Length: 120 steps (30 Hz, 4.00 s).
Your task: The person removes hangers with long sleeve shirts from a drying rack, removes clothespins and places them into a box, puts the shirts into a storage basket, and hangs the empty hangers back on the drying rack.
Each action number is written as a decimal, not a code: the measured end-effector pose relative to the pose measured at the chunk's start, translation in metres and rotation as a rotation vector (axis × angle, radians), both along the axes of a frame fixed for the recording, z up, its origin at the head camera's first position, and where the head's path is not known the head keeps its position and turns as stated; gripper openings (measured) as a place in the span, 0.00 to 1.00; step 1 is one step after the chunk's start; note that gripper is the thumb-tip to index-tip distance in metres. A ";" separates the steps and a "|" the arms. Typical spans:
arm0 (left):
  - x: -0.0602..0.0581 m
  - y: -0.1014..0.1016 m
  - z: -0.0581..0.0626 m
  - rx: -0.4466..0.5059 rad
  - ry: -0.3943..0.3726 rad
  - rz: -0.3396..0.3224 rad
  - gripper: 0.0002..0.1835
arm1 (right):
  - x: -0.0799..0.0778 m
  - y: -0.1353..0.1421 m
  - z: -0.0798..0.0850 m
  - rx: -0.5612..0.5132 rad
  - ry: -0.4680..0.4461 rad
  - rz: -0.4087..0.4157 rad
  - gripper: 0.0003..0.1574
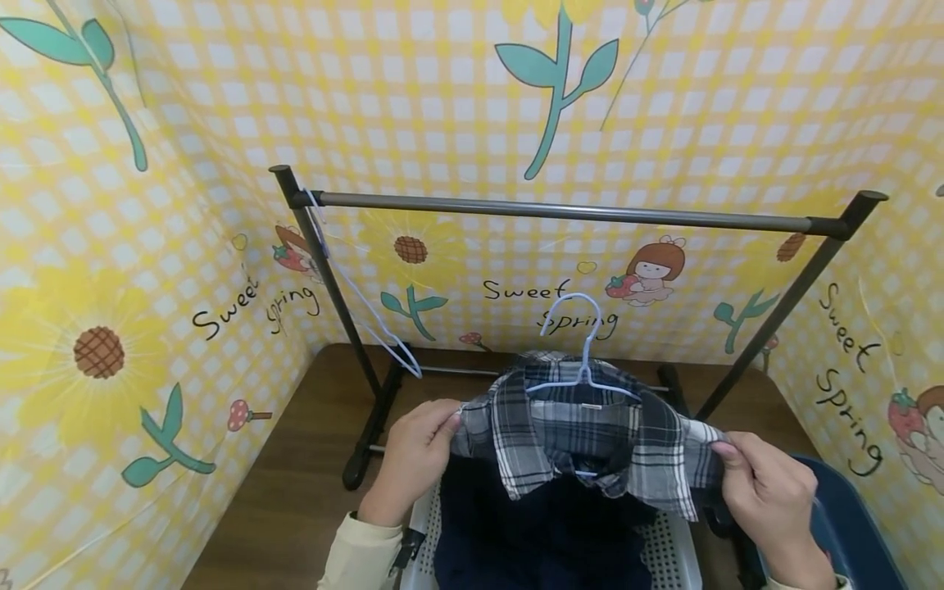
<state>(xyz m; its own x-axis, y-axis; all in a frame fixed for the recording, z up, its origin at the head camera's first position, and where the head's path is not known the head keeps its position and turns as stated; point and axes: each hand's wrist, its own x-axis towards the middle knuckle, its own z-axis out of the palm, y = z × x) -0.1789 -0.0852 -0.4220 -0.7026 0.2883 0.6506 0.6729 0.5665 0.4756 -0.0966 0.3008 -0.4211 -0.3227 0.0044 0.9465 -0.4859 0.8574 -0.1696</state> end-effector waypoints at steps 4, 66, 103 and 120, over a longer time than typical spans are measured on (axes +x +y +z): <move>0.000 0.005 0.001 -0.025 0.015 0.018 0.08 | -0.003 -0.005 0.002 0.005 0.033 -0.002 0.32; 0.008 0.057 0.007 0.079 0.013 0.015 0.18 | -0.014 -0.048 0.002 0.108 0.146 0.112 0.28; 0.000 0.027 0.006 0.235 -0.103 -0.164 0.17 | 0.002 0.012 -0.012 -0.062 -0.345 -0.100 0.05; 0.006 0.024 0.005 0.165 -0.139 -0.302 0.17 | -0.003 0.012 -0.013 -0.182 -0.793 -0.247 0.14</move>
<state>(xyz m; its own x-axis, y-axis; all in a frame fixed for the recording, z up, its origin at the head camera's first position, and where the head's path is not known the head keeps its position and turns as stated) -0.1730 -0.0612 -0.4171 -0.6871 0.3952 0.6097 0.7203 0.2607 0.6428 -0.0997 0.3132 -0.4346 -0.8603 0.2920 0.4180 0.0324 0.8495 -0.5267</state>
